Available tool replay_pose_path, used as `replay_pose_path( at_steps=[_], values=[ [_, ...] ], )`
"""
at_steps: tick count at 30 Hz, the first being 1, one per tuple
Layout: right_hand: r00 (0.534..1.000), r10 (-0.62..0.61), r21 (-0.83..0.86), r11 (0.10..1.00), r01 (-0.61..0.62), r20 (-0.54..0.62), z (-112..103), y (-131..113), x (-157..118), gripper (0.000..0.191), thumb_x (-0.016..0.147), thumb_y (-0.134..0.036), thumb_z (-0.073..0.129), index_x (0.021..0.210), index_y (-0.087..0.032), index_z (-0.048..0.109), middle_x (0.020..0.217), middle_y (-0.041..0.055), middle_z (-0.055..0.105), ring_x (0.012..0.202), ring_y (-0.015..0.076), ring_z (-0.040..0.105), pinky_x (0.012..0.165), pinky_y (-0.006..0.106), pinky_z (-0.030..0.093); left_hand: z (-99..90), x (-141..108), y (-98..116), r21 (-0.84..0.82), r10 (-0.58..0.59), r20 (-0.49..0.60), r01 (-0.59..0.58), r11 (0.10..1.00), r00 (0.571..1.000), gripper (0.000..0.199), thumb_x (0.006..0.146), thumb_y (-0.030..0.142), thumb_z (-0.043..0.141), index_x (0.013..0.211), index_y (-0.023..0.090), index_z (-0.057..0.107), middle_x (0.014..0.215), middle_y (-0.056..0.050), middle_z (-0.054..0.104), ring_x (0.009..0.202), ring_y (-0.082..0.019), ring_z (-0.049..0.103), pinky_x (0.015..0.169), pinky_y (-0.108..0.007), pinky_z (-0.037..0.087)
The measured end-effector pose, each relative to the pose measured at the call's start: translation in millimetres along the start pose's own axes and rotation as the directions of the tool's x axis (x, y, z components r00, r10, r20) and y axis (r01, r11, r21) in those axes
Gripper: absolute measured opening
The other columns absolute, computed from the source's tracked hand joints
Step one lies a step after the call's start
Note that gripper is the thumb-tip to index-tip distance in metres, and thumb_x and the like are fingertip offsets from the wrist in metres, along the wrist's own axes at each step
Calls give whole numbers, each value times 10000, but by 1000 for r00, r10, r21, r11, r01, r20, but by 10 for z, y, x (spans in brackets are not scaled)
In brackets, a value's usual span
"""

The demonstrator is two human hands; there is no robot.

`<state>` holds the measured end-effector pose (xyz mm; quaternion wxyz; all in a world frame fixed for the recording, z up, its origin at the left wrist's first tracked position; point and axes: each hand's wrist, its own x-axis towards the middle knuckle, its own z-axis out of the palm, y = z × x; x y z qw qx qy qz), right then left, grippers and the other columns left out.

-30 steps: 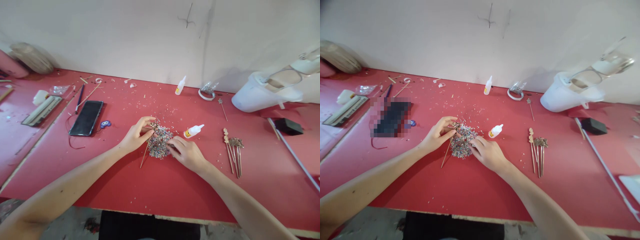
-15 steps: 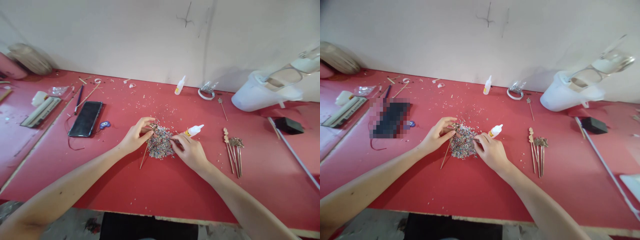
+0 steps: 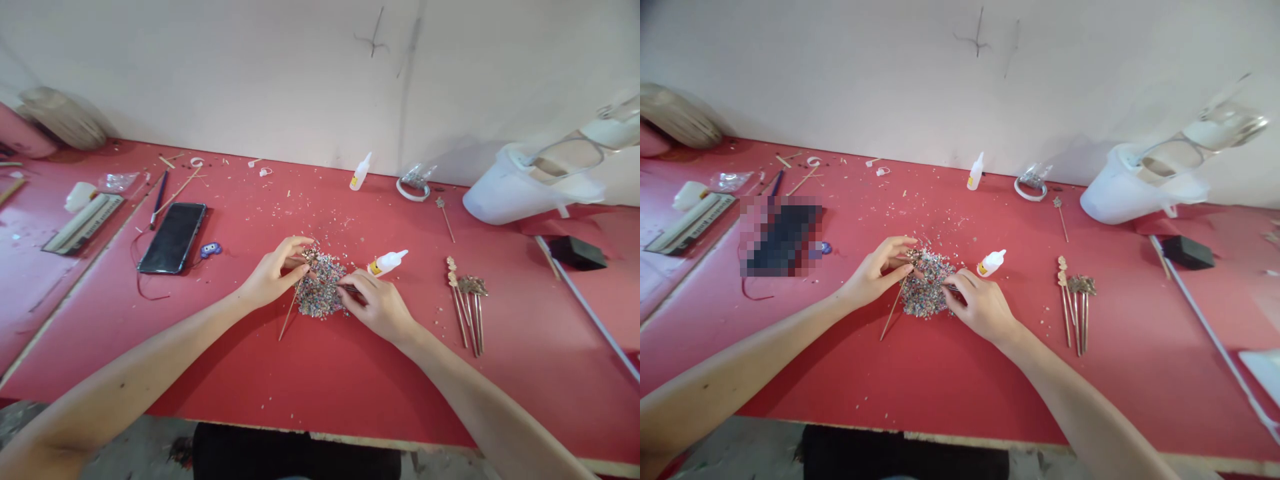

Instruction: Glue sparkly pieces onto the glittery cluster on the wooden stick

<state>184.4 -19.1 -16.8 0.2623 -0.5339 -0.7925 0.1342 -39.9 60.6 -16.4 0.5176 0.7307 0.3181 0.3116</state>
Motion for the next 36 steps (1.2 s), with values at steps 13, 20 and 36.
replay_pose_path(
  at_steps=[13,20,36],
  values=[
    [998,-50,24,998,49,24,-14,-20,-2,114,899,-222,502,897,-176,606,782,31,628,644,115,574,616,237,455,-1,-26,18,106,35,37,-39,994,999,404,908,208,512,1299,223,411,1166,-106,629,1014,-213,667,940,-373,518],
    [1000,-7,-58,998,8,6,6,-27,15,148,896,-227,488,878,-172,624,784,37,646,631,113,586,595,229,455,4,-9,29,53,22,1,-22,998,1000,371,909,187,502,1269,225,423,1152,-92,602,877,-170,708,919,-356,526],
    [999,-39,-170,985,36,-19,2,-29,-8,159,910,-234,479,876,-171,622,776,40,656,642,120,602,564,222,429,8,-17,33,77,16,-37,-13,997,999,385,907,209,495,1284,200,416,817,-22,690,873,-181,706,1001,-400,464]
  ],
)
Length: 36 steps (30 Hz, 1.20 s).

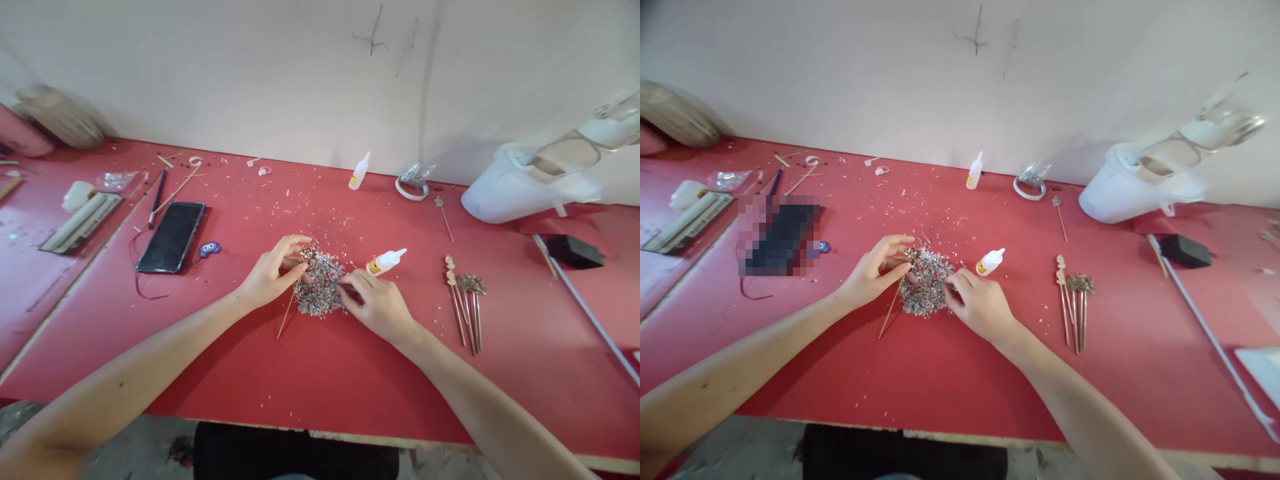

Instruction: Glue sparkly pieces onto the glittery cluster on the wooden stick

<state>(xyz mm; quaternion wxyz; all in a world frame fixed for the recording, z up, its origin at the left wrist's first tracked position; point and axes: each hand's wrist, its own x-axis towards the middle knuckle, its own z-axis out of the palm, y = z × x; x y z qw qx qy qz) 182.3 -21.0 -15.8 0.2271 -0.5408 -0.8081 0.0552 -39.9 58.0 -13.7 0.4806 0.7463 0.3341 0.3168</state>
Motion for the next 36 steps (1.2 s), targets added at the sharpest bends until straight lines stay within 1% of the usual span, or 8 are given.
replay_pose_path(
  at_steps=[2,4,13,18,23,26,30,36],
  values=[
    [993,-110,45,993,107,49,-5,-8,-12,169,919,-235,469,883,-171,621,762,32,644,614,110,582,549,218,422,-1,4,-12,-6,2,-16,-2,1000,1000,381,903,194,500,1275,207,418,912,-40,684,873,-175,706,1000,-392,468],
    [989,-145,59,988,142,41,-11,-16,-20,168,921,-234,467,880,-173,619,750,25,639,593,104,568,536,218,417,-4,7,-20,-9,4,-23,-4,1000,1000,377,901,180,502,1267,214,418,956,-45,676,886,-175,703,997,-387,472],
    [988,62,-78,994,-73,-140,-41,-9,1,154,898,-220,491,842,-174,628,728,30,666,635,121,624,564,228,440,-8,11,-21,-35,6,-9,-6,999,1000,373,908,170,494,1266,232,407,971,-41,653,861,-174,708,940,-378,513],
    [984,71,-133,987,-94,-163,-28,-25,-11,163,893,-222,488,814,-181,626,684,17,664,584,111,610,523,222,399,-12,16,-22,-50,2,3,-2,999,1000,364,912,185,492,1263,232,404,1006,-49,638,842,-172,713,878,-342,546],
    [979,73,-245,962,-119,-192,-23,-26,-25,155,858,-197,500,724,-181,576,627,-1,633,521,99,565,479,231,332,-12,13,-10,-22,-2,-1,2,1000,1000,365,907,170,494,1257,231,408,1001,-41,644,841,-161,714,942,-353,511],
    [989,20,-262,963,-58,-146,-18,-53,-35,145,843,-186,504,713,-184,566,627,-1,625,510,99,547,478,239,317,-7,11,-13,-11,-7,-5,7,1000,1000,368,907,177,494,1263,229,414,977,-42,657,880,-173,707,946,-360,510],
    [993,-100,-172,981,87,-67,-8,-111,-53,167,860,-178,480,721,-182,573,620,-9,610,499,88,529,485,232,325,0,13,-29,-3,7,-18,-8,1000,1000,380,902,170,498,1269,225,416,975,-40,668,892,-172,701,996,-387,478],
    [991,-56,-191,981,31,-124,-27,-84,-53,136,848,-166,491,733,-183,562,637,-10,628,522,95,554,495,235,339,-4,11,-32,-27,-3,-13,2,1000,1000,366,907,182,497,1260,235,416,1031,-54,646,848,-168,710,947,-373,513]
  ],
)
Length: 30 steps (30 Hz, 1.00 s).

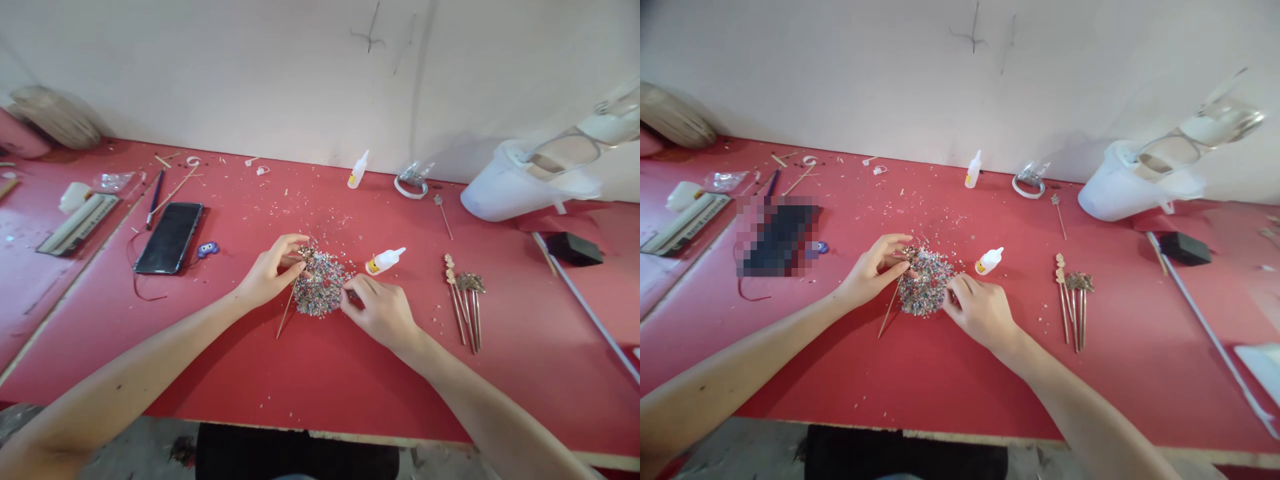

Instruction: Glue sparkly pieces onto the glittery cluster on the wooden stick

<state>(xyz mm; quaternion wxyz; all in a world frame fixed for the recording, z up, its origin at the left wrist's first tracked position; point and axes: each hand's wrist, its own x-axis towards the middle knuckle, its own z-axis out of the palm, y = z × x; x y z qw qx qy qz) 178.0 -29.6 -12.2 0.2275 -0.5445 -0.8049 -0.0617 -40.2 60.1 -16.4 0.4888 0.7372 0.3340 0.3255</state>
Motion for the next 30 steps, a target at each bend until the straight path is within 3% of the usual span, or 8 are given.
replay_pose_path(
  at_steps=[7,14,24,30],
  values=[
    [992,118,-154,980,-123,-44,15,27,14,138,826,-183,513,693,-191,547,596,-17,606,466,97,507,453,247,286,1,-1,8,1,-7,9,7,1000,1000,362,909,172,490,1257,238,413,1048,-49,639,844,-163,714,905,-342,537],
    [1000,-9,59,998,8,18,32,15,5,110,845,-158,499,756,-181,560,668,-10,640,526,87,551,504,225,352,-3,0,20,33,23,10,-23,999,1000,367,907,158,492,1258,222,408,959,-40,675,919,-176,696,993,-380,476],
    [987,157,-23,987,-158,-42,67,104,22,146,865,-180,500,749,-179,589,654,-7,643,531,85,564,504,211,336,4,4,3,-33,14,39,-13,999,999,356,908,161,498,1250,224,418,1089,-68,593,884,-174,704,867,-327,547],
    [998,-33,134,991,26,50,92,48,28,147,886,-178,480,790,-178,591,689,-2,644,564,93,571,521,206,364,3,4,-3,-26,26,31,-25,999,999,359,907,164,507,1253,219,430,1019,-65,631,962,-199,683,920,-363,528]
  ],
)
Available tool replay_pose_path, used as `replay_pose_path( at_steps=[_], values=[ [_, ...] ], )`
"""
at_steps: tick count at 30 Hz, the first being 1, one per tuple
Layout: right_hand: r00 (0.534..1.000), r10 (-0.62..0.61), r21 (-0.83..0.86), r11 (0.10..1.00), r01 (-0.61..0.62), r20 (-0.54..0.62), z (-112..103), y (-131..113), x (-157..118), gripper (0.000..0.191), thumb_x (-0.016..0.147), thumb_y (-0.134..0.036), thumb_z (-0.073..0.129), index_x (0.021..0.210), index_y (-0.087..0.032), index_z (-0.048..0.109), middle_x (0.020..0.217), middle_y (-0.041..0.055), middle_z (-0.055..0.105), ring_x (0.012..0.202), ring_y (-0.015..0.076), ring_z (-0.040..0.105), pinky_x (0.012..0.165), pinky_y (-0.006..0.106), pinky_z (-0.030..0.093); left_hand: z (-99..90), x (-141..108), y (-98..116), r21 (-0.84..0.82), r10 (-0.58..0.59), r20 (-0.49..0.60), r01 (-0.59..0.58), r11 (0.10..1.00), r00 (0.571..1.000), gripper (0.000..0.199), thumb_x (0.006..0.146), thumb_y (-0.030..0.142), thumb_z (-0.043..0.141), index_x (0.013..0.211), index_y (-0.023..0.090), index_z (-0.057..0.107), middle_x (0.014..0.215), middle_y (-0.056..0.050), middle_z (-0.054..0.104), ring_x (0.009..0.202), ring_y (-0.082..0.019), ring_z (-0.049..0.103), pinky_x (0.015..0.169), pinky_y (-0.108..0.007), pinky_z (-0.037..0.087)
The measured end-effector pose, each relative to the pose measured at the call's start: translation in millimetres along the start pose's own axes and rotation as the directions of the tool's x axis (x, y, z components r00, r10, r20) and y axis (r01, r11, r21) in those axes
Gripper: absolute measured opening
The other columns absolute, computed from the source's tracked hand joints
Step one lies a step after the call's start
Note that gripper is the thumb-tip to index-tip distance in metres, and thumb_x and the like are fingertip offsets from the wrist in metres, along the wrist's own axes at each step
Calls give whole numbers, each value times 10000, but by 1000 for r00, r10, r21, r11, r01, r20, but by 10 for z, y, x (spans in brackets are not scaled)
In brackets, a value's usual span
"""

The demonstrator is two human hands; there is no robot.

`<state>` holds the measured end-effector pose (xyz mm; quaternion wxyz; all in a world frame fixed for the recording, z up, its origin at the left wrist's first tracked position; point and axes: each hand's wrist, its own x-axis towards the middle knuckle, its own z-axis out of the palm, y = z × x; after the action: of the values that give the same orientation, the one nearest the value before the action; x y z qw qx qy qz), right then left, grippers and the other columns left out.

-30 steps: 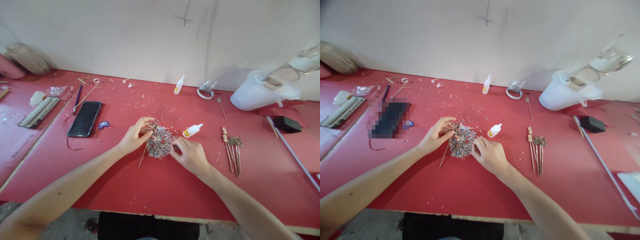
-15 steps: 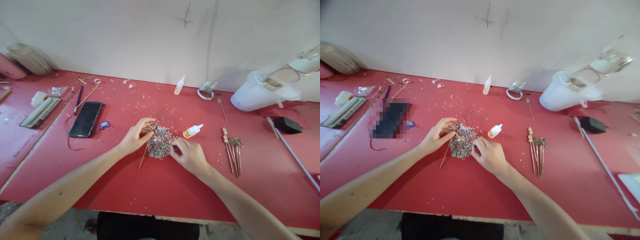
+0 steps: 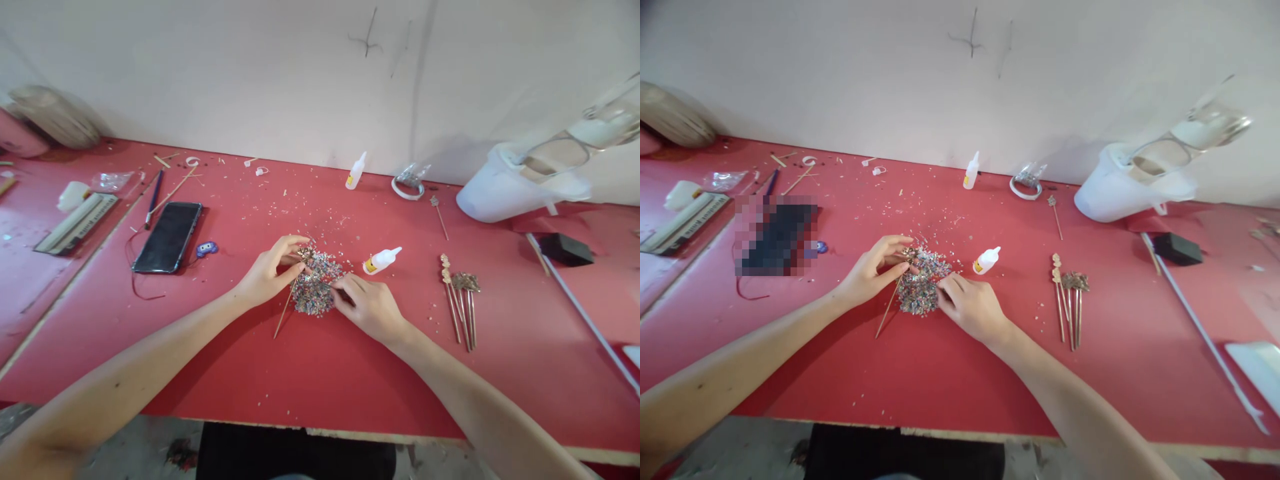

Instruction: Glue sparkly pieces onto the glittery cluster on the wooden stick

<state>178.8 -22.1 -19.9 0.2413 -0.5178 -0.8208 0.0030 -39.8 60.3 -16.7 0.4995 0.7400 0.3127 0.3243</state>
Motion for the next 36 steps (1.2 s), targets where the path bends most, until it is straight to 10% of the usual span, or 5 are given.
replay_pose_path(
  at_steps=[7,25,36],
  values=[
    [979,181,-108,976,-191,-97,20,5,6,147,894,-205,498,785,-177,593,678,3,635,534,97,553,491,221,323,-2,1,-7,0,15,1,-15,1000,1000,364,906,160,510,1256,220,432,1003,-64,641,982,-208,678,926,-378,526],
    [966,-215,386,911,145,145,-81,150,10,99,889,-182,508,903,-181,606,746,6,621,569,83,511,541,211,391,0,3,8,-9,17,3,-17,1000,1000,352,911,178,506,1250,219,420,1081,-70,607,946,-187,687,906,-349,538],
    [994,67,269,959,-89,89,-49,133,10,123,898,-234,500,892,-185,613,795,33,636,604,100,546,558,223,426,0,5,10,11,12,-3,-12,1000,1000,348,913,177,501,1247,225,419,1081,-63,593,943,-186,687,902,-345,540]
  ],
)
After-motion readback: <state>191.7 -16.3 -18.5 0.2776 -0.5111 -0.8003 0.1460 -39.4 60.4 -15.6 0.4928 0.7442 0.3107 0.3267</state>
